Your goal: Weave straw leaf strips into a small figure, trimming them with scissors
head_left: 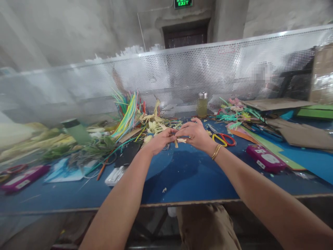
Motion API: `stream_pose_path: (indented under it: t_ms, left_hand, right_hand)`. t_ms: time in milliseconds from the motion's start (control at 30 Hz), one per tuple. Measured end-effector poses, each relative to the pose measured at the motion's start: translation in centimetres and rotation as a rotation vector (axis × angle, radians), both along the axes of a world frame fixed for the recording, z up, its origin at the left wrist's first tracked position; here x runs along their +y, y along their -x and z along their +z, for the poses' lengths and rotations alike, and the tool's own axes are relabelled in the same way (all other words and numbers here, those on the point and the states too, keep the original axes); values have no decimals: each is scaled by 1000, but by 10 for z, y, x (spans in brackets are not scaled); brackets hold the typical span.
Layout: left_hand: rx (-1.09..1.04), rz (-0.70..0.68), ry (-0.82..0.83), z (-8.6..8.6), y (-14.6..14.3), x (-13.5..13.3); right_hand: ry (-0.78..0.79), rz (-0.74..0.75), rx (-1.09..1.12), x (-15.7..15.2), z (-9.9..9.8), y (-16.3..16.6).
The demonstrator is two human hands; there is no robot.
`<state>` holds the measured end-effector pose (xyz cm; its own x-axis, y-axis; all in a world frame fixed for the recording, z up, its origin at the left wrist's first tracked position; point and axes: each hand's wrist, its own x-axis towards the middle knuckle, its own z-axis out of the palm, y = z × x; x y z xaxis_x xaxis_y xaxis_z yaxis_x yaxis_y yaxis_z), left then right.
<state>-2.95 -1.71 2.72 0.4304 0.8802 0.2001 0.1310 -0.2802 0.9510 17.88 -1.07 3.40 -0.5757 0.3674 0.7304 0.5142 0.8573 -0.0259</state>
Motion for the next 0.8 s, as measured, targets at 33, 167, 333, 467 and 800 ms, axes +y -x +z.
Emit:
stream_pose_path:
  t_ms: [33, 167, 333, 467, 800]
  left_hand:
    - [6, -8, 1, 0, 0, 0]
    - [-35, 14, -23, 1, 0, 1]
    - [-61, 54, -69, 1, -1, 3]
    - [-52, 105, -137, 2, -7, -1]
    - [16, 256, -323, 3, -25, -6]
  right_hand:
    - [3, -5, -2, 0, 0, 0]
    - [-38, -71, 44, -3, 0, 1]
    - [-14, -134, 106, -7, -1, 5]
    - [78, -195, 226, -8, -6, 11]
    - [318, -358, 493, -5, -22, 28]
